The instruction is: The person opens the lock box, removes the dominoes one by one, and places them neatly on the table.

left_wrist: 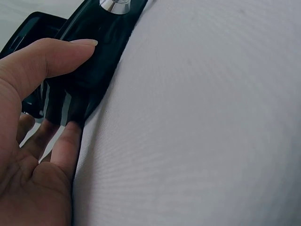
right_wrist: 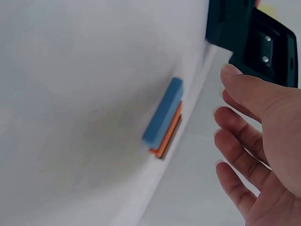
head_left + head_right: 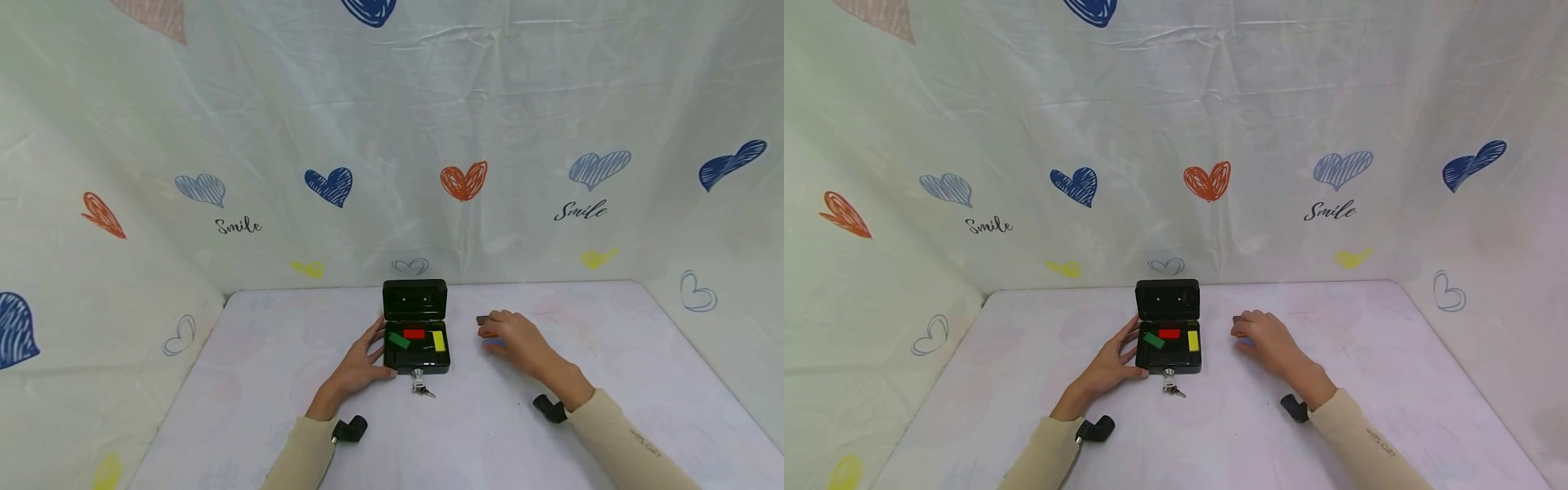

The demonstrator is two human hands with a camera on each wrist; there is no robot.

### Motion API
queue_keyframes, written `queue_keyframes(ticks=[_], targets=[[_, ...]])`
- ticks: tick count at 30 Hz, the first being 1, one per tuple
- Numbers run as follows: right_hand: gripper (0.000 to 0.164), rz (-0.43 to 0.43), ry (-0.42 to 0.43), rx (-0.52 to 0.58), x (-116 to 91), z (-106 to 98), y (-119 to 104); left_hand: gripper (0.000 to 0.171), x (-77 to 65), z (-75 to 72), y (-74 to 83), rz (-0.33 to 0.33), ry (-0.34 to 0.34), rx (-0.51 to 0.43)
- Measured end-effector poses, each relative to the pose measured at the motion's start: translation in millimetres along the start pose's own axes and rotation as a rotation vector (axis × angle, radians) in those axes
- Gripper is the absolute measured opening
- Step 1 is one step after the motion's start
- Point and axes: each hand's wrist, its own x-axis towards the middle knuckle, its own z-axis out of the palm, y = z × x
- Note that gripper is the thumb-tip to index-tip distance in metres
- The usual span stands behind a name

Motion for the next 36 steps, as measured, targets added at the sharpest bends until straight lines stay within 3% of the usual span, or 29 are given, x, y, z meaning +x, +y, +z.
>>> queue_keyframes(ticks=[10, 17, 25, 36], targets=[[0.023, -0.011, 0.011, 0.031, 24.2, 0.4, -39.9, 0.119, -0.7, -1.0, 0.4, 0.002, 0.003, 0.001], [0.025, -0.07, -0.002, 0.057, 41.9, 10.4, -62.0, 0.12, -2.6, -1.2, 0.4, 0.015, -0.006, 0.015], [0.025, -0.106, -0.016, 0.09, 61.7, 23.3, -79.4, 0.117, -2.3, -2.1, -0.5, -0.002, -0.018, -0.002], [0.025, -0.123, -0.038, 0.083, 80.6, 36.5, -90.6, 0.118, -0.6, -3.7, -0.5, 0.036, -0.041, 0.009]])
